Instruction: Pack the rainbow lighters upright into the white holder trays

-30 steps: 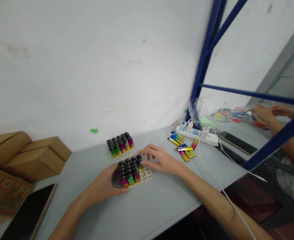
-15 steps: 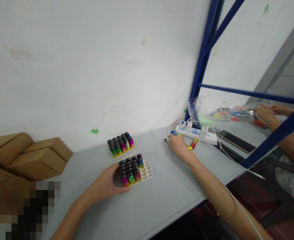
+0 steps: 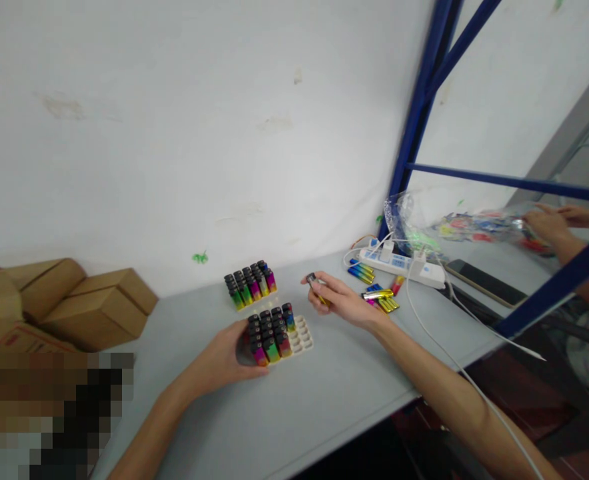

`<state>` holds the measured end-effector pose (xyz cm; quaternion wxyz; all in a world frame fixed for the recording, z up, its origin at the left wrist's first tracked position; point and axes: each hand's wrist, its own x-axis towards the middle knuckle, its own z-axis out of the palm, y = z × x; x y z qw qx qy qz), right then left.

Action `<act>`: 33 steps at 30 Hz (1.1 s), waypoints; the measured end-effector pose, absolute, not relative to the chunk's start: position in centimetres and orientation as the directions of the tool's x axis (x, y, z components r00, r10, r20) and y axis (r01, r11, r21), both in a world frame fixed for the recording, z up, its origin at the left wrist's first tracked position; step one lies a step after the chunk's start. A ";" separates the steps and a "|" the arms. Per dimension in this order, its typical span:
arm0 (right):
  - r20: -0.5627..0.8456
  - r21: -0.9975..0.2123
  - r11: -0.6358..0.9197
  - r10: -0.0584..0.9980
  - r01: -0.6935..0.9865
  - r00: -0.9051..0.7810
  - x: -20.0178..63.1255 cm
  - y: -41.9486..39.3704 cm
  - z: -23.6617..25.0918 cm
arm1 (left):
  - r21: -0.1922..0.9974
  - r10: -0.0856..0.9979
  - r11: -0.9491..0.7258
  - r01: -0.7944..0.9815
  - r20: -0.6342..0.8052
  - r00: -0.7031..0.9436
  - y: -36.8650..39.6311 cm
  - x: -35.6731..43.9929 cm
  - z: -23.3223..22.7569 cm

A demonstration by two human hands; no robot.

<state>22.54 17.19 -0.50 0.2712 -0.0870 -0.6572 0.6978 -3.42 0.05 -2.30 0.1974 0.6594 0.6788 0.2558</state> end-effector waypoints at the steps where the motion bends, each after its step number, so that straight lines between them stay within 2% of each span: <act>1: 0.216 -0.967 -0.010 0.502 -0.256 -0.837 22.2 16.7 -0.5 | 0.606 0.997 -0.004 0.795 0.067 -0.046 0.1 -3.4 -2.3; 5: 0.207 -0.976 0.080 0.628 -0.202 -0.750 21.4 15.7 -1.1 | 0.610 0.998 -0.002 0.792 0.054 -0.040 0.1 -3.4 -2.2; 7: 0.224 -0.974 0.121 0.655 -0.193 -0.721 21.2 15.5 -1.4 | 0.618 0.998 -0.002 0.786 0.057 -0.042 0.1 -3.3 -2.1; 10: 0.191 -0.979 0.074 0.660 -0.191 -0.727 20.9 15.3 -1.6 | 0.615 0.997 -0.002 0.788 0.058 -0.042 0.1 -3.4 -2.2; 14: 0.087 -0.987 -0.030 0.725 -0.157 -0.683 20.6 15.1 -1.4 | 0.594 0.998 0.005 0.804 0.046 -0.040 0.1 -3.5 -2.3; 16: 0.081 -0.987 -0.035 0.745 -0.159 -0.662 20.5 15.0 -1.2 | 0.584 0.998 0.010 0.812 0.042 -0.043 0.1 -3.6 -2.3; 23: 0.093 -0.985 -0.028 0.747 -0.171 -0.658 20.6 14.8 -1.0 | 0.610 0.999 0.001 0.793 0.042 -0.033 0.2 -3.7 -2.5; 29: 0.077 -0.977 -0.086 0.711 -0.195 -0.699 20.6 15.2 -1.2 | 0.615 0.998 0.011 0.789 0.038 -0.044 0.2 -3.5 -2.2; 33: 0.162 -0.951 -0.091 0.664 -0.294 -0.730 20.8 15.7 -1.0 | 0.619 0.998 0.002 0.786 0.050 -0.043 0.1 -3.4 -2.0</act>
